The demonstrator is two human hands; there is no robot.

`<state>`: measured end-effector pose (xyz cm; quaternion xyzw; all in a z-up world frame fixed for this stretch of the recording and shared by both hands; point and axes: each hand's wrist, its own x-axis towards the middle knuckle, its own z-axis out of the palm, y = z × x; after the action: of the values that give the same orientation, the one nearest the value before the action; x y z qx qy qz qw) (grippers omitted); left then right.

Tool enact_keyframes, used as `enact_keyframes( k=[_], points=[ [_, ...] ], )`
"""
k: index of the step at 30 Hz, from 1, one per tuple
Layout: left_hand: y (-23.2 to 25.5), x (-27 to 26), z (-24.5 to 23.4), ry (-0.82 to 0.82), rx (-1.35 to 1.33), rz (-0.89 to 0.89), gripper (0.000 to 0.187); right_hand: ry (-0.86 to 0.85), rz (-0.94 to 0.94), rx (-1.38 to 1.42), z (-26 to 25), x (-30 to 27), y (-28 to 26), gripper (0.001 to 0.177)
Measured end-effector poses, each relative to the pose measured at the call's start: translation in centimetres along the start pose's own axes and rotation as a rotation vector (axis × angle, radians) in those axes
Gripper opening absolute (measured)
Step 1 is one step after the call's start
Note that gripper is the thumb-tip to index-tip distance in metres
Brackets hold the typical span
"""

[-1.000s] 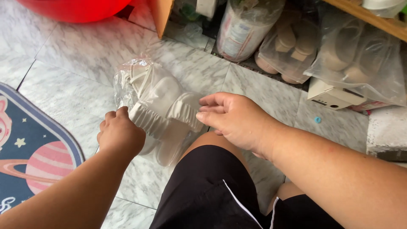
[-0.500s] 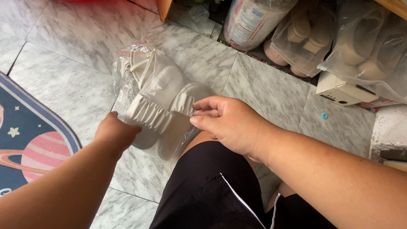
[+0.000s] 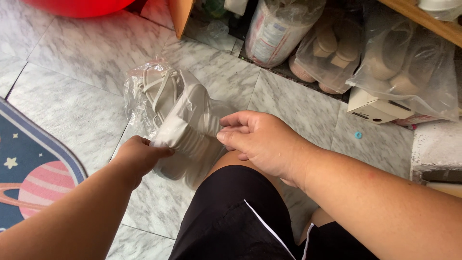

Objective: Organize and sort various shoes and sandals into a wooden rack.

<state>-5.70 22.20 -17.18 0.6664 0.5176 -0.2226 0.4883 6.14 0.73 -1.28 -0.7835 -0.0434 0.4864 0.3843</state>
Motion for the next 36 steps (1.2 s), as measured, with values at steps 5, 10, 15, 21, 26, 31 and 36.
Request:
enact_keyframes(
  k=[5, 10, 15, 21, 26, 31, 36],
  points=[
    [3.4, -2.8, 0.3, 0.078, -0.096, 0.081, 0.065, 0.048, -0.045, 0.004, -1.5, -1.0, 0.4, 0.054],
    [8.0, -6.4, -0.9, 0.219, -0.178, 0.239, 0.068, 0.125, -0.054, 0.001, -2.1, -1.8, 1.0, 0.053],
    [12.0, -10.9, -2.1, 0.199, -0.317, 0.426, 0.055, 0.422, -0.008, 0.079, -3.3, -1.3, 2.7, 0.077],
    [14.2, -16.6, -1.5, -0.093, -0.610, 0.517, 0.043, 0.522, 0.304, 0.649, -4.4, -6.6, -0.2, 0.080],
    [14.9, -20.1, 0.1, -0.285, -0.705, 0.554, 0.041, 0.293, 0.105, 0.958, -7.0, -8.3, 3.1, 0.074],
    [15.7, -21.8, 0.6, -0.514, -0.714, 0.660, 0.043, 0.387, -0.176, 0.996, -6.7, -11.4, 2.8, 0.060],
    [18.1, -23.9, 0.1, -0.806, -0.709, 0.759, 0.046, 0.649, -0.414, 0.966, -8.5, -13.3, 1.6, 0.057]
  ],
)
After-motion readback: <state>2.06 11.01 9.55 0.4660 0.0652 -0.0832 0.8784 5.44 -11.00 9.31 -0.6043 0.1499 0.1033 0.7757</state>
